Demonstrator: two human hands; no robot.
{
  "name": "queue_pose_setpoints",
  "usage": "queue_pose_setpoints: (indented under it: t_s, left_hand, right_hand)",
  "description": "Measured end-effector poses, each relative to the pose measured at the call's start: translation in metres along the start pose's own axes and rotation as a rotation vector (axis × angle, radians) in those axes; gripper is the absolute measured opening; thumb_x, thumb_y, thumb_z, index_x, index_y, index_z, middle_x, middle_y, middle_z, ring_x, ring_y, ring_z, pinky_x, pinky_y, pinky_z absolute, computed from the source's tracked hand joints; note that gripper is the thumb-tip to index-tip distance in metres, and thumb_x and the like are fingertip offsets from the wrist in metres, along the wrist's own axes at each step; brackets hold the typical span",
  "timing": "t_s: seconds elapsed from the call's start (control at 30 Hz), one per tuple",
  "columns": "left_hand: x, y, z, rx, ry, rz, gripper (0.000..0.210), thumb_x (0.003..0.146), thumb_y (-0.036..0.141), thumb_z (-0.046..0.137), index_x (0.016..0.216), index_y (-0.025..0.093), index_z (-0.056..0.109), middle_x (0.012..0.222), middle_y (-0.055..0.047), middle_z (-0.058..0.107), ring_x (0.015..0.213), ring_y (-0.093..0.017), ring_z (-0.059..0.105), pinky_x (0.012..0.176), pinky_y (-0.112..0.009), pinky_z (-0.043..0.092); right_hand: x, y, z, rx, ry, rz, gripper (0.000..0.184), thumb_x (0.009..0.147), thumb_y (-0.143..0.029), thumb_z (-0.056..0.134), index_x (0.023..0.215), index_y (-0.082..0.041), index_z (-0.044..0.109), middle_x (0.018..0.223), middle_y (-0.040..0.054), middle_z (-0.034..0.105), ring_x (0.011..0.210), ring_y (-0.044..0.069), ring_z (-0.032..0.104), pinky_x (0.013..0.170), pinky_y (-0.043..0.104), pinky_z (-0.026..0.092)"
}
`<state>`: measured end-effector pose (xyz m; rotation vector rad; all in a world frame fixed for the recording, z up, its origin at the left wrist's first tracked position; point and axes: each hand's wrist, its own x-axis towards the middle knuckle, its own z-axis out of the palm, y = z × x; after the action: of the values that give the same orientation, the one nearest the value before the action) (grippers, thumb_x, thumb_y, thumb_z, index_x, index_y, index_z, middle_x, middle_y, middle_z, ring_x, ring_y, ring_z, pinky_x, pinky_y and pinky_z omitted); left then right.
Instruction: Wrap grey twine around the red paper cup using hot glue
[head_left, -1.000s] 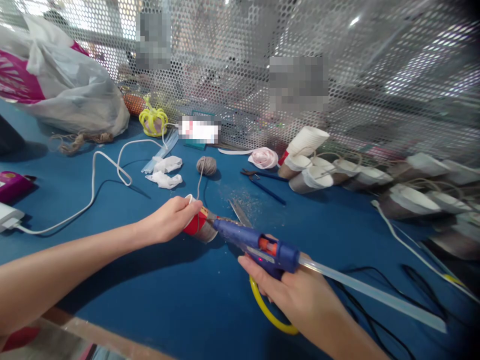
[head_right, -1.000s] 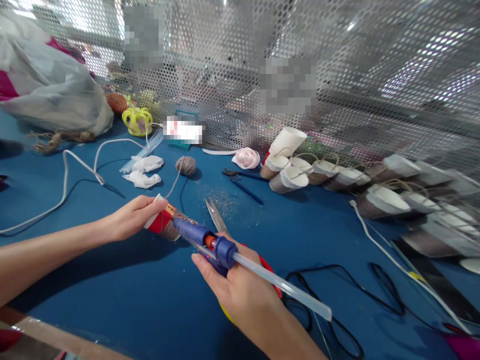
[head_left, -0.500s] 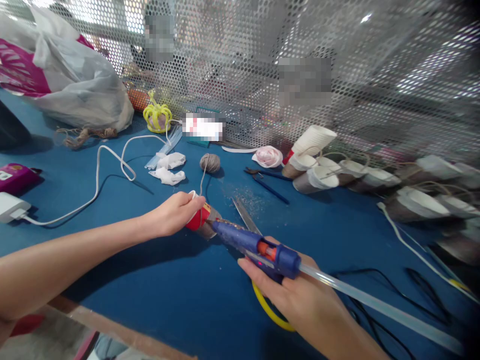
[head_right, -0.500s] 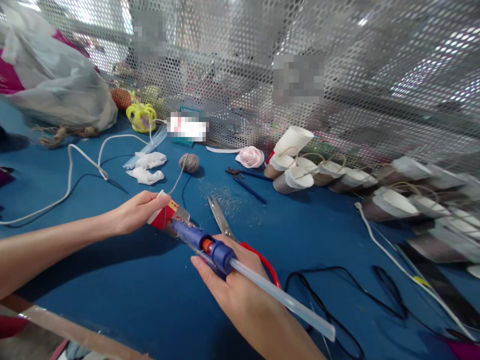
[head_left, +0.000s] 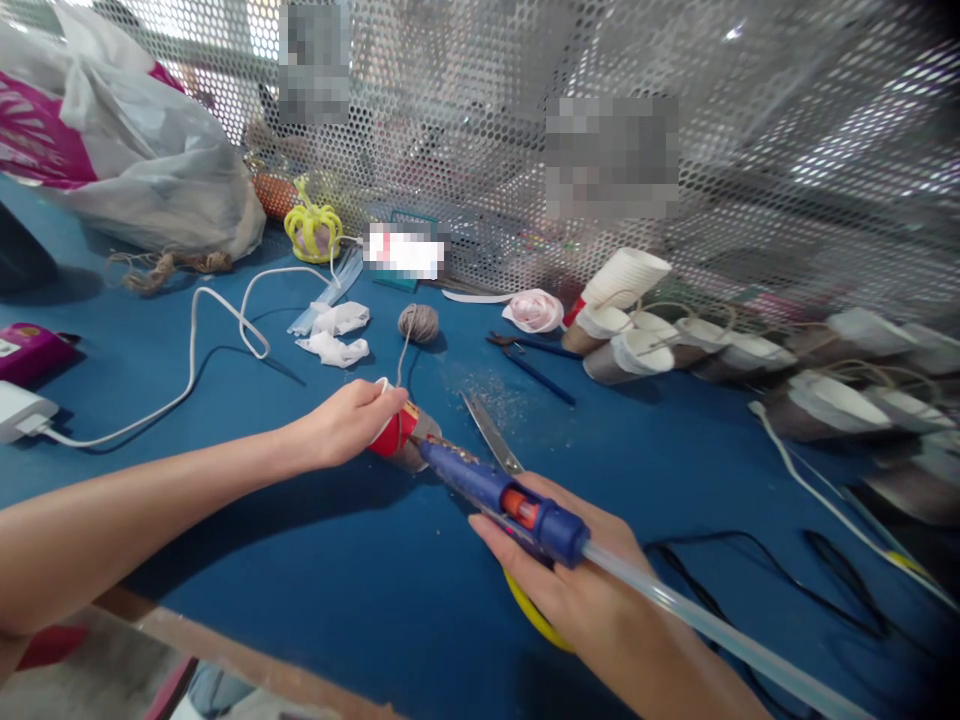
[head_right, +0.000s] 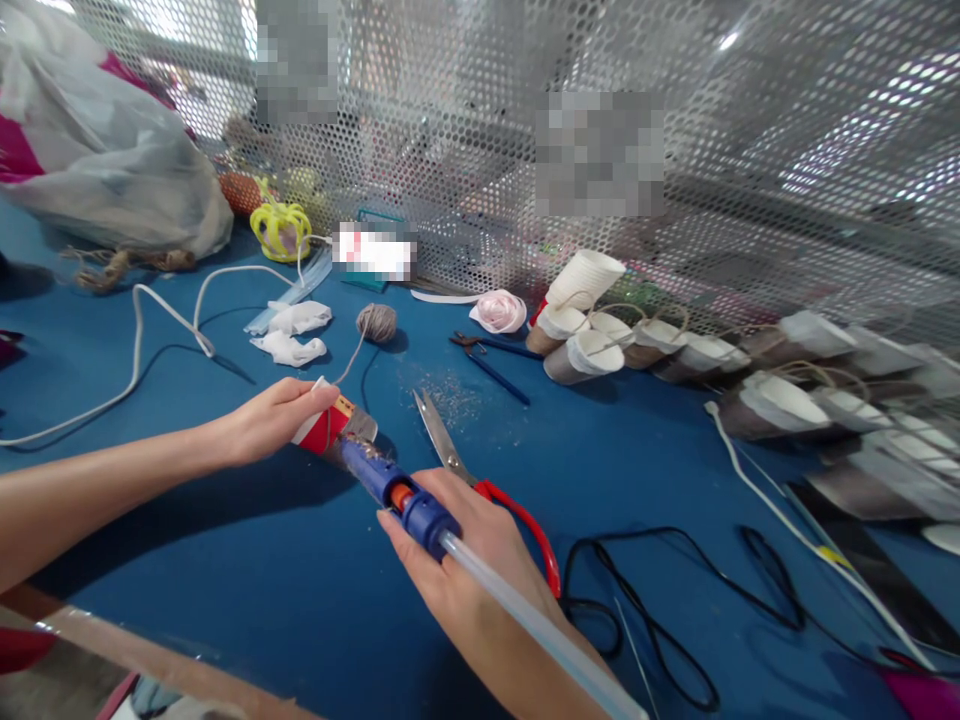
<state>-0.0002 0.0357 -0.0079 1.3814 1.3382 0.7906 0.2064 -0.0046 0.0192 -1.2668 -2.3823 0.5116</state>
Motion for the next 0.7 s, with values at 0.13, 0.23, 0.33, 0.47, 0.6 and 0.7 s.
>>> queue_pose_setpoints:
  t_s: [0.13, 0.23, 0.33, 0.47, 0.6, 0.7]
  left_hand:
    - [0.0, 0.0, 0.0, 0.037, 0.015, -0.004, 0.043, 0.075, 0.047, 0.033, 0.06, 0.011, 0.05, 0.049, 0.001, 0.043, 0.044, -0.008, 0.033, 0.042, -0.021, 0.027]
    - [0.0, 0.0, 0.0, 0.027, 0.006, -0.008, 0.043, 0.076, 0.047, 0.032, 0.061, 0.011, 0.05, 0.05, 0.001, 0.044, 0.045, -0.009, 0.035, 0.043, -0.021, 0.029]
    - [-0.001, 0.0, -0.001, 0.028, -0.008, 0.015, 0.044, 0.076, 0.048, 0.031, 0.063, 0.011, 0.053, 0.05, 0.001, 0.045, 0.046, -0.009, 0.038, 0.045, -0.022, 0.031]
    - [-0.001, -0.002, -0.001, 0.06, 0.002, 0.05, 0.046, 0.076, 0.048, 0.031, 0.064, 0.011, 0.055, 0.049, 0.001, 0.047, 0.045, -0.01, 0.039, 0.044, -0.022, 0.031]
    - [-0.002, -0.003, -0.001, 0.083, 0.015, 0.065, 0.046, 0.076, 0.048, 0.031, 0.065, 0.01, 0.056, 0.049, 0.0, 0.047, 0.045, -0.01, 0.039, 0.043, -0.021, 0.03]
    - [-0.002, -0.003, -0.002, 0.096, -0.007, 0.078, 0.046, 0.076, 0.047, 0.032, 0.067, 0.01, 0.056, 0.051, 0.0, 0.048, 0.046, -0.009, 0.039, 0.043, -0.021, 0.03]
  right_hand:
    - [0.0, -0.001, 0.001, -0.024, -0.024, -0.03, 0.008, 0.076, -0.029, 0.05, 0.071, -0.023, 0.048, 0.062, -0.0016, 0.055, 0.054, 0.011, 0.053, 0.05, 0.022, 0.043]
    - [-0.001, 0.002, 0.004, -0.049, 0.051, -0.06, 0.007, 0.075, -0.028, 0.052, 0.073, -0.023, 0.048, 0.062, -0.0025, 0.055, 0.054, 0.01, 0.054, 0.051, 0.02, 0.043]
    - [-0.001, 0.004, 0.005, -0.063, 0.118, -0.085, 0.007, 0.074, -0.028, 0.054, 0.075, -0.022, 0.049, 0.064, -0.0019, 0.056, 0.055, 0.011, 0.055, 0.052, 0.021, 0.044]
    - [0.0, 0.001, 0.001, -0.036, 0.089, -0.053, 0.006, 0.074, -0.028, 0.053, 0.073, -0.022, 0.051, 0.063, -0.0007, 0.059, 0.054, 0.013, 0.056, 0.051, 0.022, 0.046]
    - [0.003, -0.003, -0.004, -0.041, 0.12, -0.004, 0.012, 0.076, -0.03, 0.048, 0.07, -0.023, 0.054, 0.061, 0.0018, 0.06, 0.052, 0.015, 0.057, 0.047, 0.024, 0.047]
    - [0.004, -0.004, -0.009, -0.091, 0.144, -0.012, 0.016, 0.076, -0.032, 0.046, 0.069, -0.023, 0.058, 0.061, 0.0032, 0.062, 0.053, 0.017, 0.059, 0.047, 0.025, 0.048]
